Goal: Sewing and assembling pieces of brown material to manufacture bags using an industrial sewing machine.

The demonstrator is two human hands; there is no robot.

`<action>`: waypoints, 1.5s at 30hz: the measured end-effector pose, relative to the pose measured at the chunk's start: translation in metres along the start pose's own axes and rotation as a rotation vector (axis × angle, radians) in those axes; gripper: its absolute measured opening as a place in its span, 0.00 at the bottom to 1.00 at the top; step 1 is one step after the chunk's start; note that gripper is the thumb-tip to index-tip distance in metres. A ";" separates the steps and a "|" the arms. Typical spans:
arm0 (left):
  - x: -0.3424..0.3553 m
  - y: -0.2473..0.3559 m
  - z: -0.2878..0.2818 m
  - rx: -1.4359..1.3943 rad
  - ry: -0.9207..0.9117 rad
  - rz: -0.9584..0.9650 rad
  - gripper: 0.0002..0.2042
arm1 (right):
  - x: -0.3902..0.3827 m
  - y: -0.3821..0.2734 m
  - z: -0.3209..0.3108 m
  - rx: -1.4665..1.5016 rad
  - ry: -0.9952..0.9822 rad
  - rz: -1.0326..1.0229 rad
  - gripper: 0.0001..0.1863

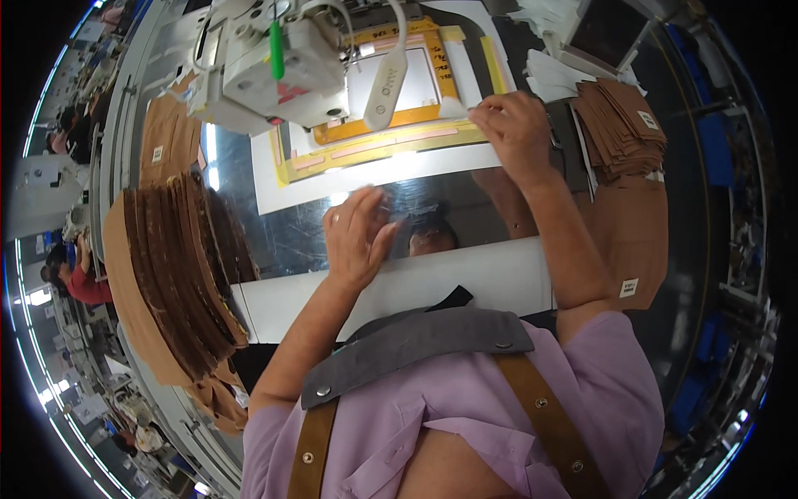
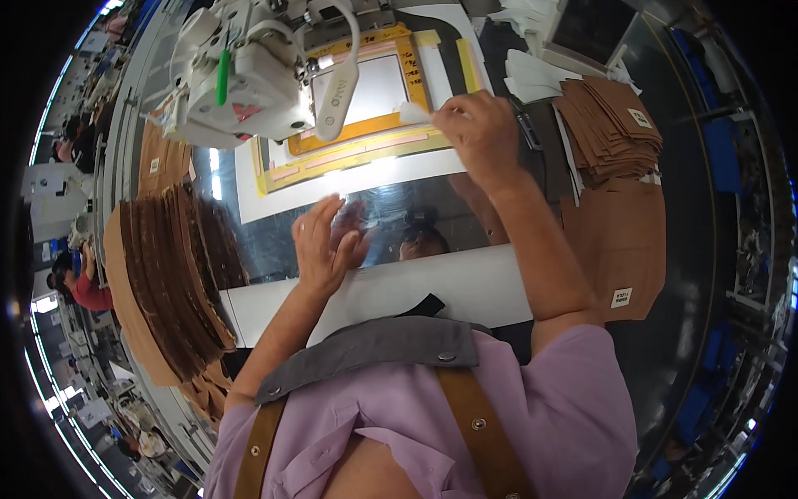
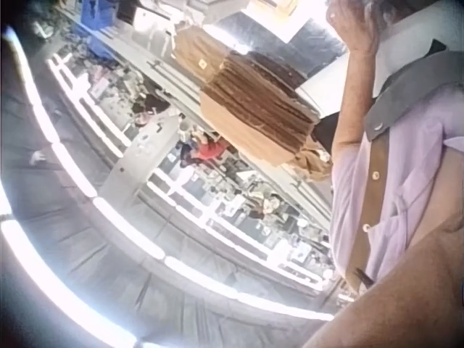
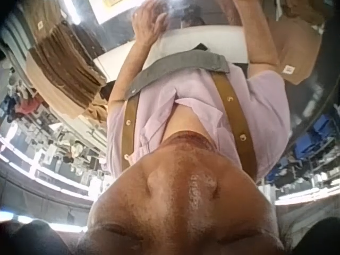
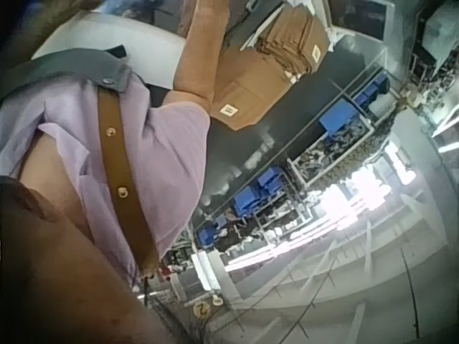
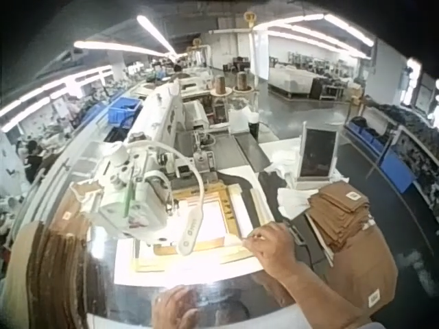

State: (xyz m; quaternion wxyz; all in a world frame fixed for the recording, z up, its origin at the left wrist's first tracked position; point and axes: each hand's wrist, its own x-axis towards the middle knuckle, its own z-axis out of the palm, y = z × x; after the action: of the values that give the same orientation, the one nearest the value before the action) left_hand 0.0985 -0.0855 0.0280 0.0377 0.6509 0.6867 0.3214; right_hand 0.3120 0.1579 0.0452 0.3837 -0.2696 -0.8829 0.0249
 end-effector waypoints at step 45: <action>0.069 -0.079 0.025 0.292 -0.260 0.070 0.49 | -0.029 -0.071 0.073 -0.062 -0.545 0.163 0.43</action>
State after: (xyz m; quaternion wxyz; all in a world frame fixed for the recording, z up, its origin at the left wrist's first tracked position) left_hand 0.0315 -0.0084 -0.0049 0.0203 0.7089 0.6924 0.1328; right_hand 0.2452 0.0947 -0.0077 0.1206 -0.3345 -0.9293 0.1001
